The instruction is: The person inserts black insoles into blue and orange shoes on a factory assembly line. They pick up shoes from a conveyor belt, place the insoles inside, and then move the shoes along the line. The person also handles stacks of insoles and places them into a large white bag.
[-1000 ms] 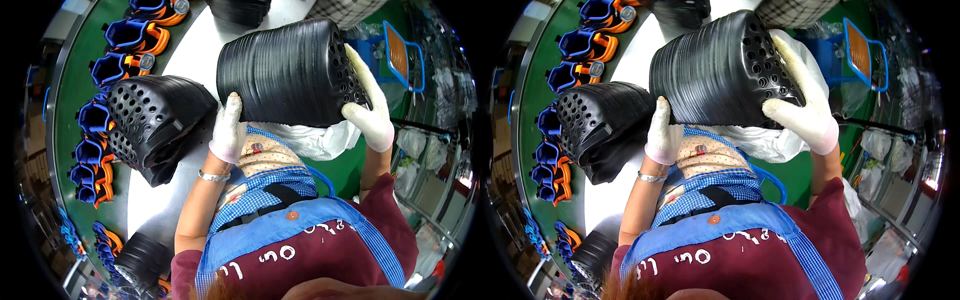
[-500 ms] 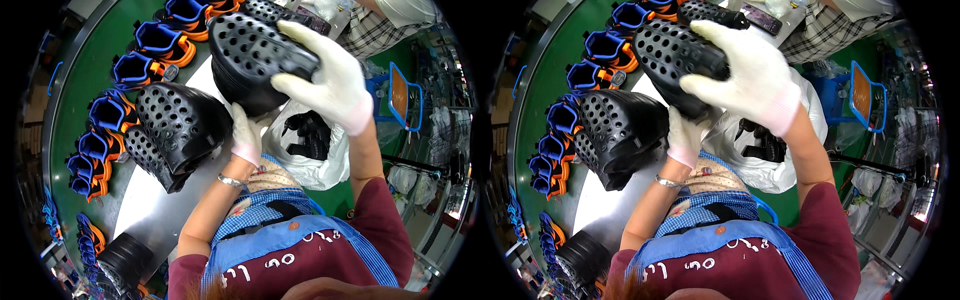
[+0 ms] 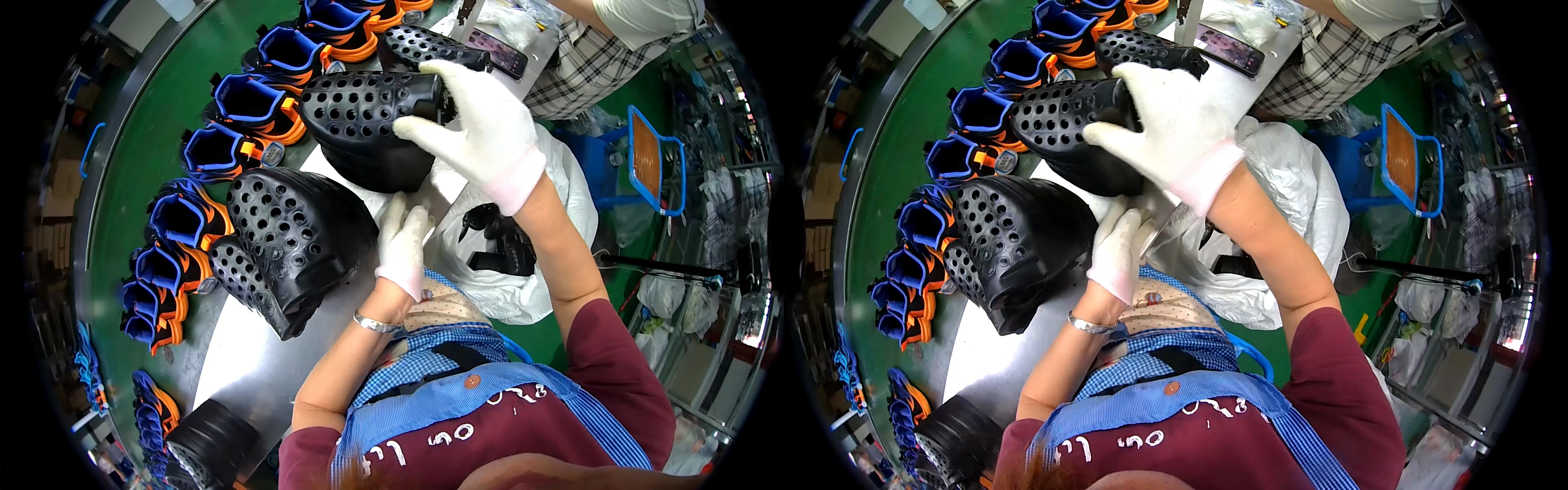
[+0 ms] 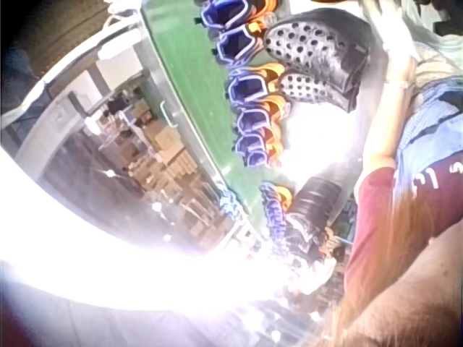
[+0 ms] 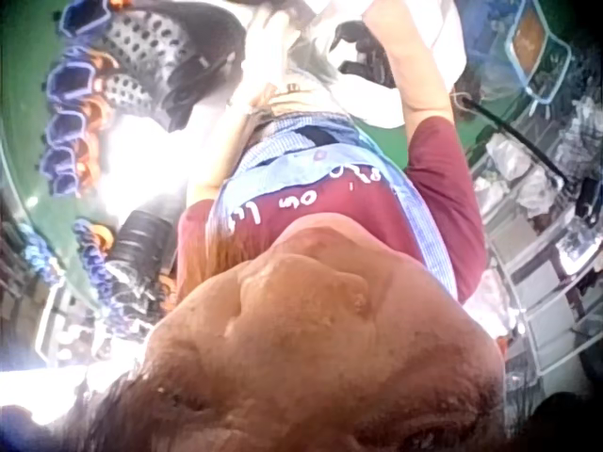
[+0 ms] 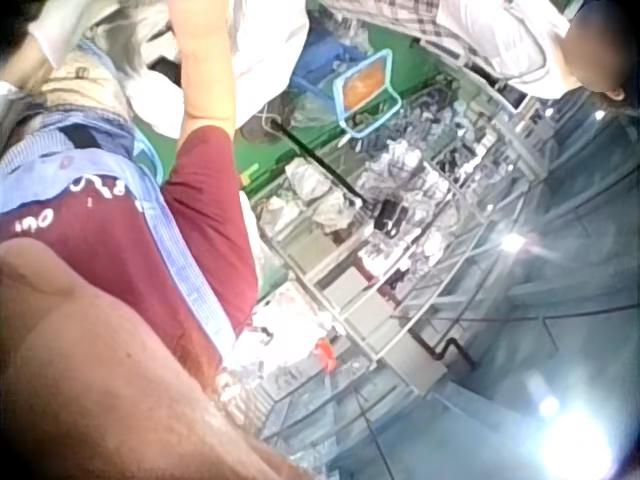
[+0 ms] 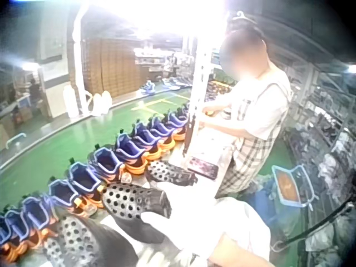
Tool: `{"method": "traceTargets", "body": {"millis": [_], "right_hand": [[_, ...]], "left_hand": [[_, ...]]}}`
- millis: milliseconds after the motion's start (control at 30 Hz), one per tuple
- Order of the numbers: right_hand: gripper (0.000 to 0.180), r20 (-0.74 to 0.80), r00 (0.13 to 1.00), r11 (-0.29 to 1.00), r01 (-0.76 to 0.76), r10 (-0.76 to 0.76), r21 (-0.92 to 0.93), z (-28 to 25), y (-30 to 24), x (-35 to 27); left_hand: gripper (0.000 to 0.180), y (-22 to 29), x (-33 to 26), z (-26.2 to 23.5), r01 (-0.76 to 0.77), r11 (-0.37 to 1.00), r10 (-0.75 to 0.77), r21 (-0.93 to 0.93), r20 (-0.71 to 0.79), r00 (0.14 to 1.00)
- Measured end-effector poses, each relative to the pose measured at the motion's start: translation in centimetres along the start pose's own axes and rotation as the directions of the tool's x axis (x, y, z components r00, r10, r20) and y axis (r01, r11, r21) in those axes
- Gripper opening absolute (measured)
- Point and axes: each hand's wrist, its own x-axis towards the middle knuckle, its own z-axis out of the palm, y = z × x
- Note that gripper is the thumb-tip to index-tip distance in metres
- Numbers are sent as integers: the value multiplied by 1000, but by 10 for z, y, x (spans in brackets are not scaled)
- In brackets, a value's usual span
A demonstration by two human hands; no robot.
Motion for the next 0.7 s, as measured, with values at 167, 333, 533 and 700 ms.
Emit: {"method": "traceTargets", "body": {"millis": [167,333,533,700], "right_hand": [[49,41,998,995,33,-37,95,-20,23,2],[50,239,928,955,254,-286,156,-22,20,21],[56,362,930,956,-50,-61,289,-31,71,12],[59,482,858,982,184,-179,38,-40,74,23]], "left_hand": [[53,18,-15,-3,142,980,-147,143,25,989],[47,35,-42,-36,-21,903,-226,430,515,827],[40,97,-116,-71,-327,611,-205,721,543,814],[32,170,-200,-142,-120,806,-10,579,216,976]]}}
